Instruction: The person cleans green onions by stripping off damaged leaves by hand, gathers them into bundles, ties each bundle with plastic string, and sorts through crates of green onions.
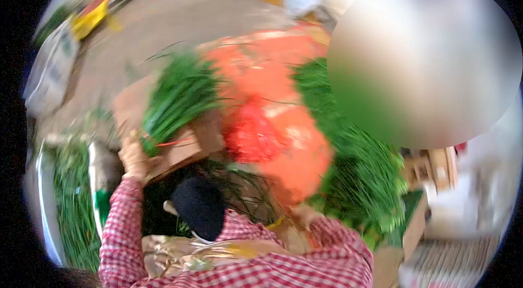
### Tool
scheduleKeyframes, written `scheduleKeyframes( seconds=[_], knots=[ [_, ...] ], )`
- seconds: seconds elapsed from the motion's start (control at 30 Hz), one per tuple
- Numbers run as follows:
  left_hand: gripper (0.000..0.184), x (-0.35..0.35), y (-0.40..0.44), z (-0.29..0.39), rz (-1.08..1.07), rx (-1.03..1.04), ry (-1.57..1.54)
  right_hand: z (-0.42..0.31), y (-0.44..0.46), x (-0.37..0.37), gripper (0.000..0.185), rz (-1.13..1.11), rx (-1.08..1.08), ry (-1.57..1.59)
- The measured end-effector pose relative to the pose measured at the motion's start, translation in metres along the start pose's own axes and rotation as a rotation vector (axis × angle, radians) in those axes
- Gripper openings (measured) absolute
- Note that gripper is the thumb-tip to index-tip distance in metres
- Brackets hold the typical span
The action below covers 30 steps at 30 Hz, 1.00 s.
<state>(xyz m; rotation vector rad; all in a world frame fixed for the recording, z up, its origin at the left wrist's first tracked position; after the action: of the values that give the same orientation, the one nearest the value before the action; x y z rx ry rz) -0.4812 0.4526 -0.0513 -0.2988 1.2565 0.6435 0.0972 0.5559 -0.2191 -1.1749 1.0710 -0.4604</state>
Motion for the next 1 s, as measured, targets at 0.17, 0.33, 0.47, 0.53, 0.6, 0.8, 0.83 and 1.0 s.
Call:
scheduleKeyframes(
  seconds=[0.17,0.33,0.47,0.53,0.6,0.8,0.83,1.0],
  knots=[
    [0.097,0.035,0.011,-0.033,-0.117,0.013,0.205,-0.063,-0.041,-0.079,0.035,0.494,0.017,0.335],
    [0.079,0.005,-0.01,0.002,-0.337,-0.125,0.191,-0.1,-0.082,-0.035,0.041,0.507,-0.152,0.482],
    [0.082,-0.004,-0.028,-0.012,-0.404,-0.037,0.08,-0.08,-0.08,0.017,0.043,0.338,-0.192,0.51],
    [0.079,-0.054,-0.038,0.024,-0.397,-0.036,0.348,-0.074,-0.093,0.003,0.046,0.353,-0.171,0.591],
    [0.072,-0.08,-0.018,0.024,-0.396,0.113,0.652,-0.081,-0.093,-0.029,0.055,0.531,-0.219,0.7],
    [0.051,-0.165,-0.015,0.193,-0.169,0.967,0.81,-0.133,-0.307,-0.214,0.103,1.436,-0.948,0.514],
    [0.048,-0.176,-0.024,0.223,-0.107,1.051,0.872,-0.128,-0.327,-0.23,0.103,1.44,-0.949,0.52],
    [0.05,-0.212,-0.113,0.403,0.148,1.56,0.996,-0.101,-0.309,-0.253,0.135,1.117,-0.87,0.466]
  ],
)
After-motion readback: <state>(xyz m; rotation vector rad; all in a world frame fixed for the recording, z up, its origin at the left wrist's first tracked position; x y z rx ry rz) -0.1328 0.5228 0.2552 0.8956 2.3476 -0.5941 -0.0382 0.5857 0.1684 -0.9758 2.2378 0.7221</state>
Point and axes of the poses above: each hand's wrist, its own y-axis towards the middle knuckle, its own x-axis out of the palm, z = x × y, the point moved 10 cm from there along y, towards the middle knuckle, and after that the axes turned 9 degrees about x, right-handed, at the moved point
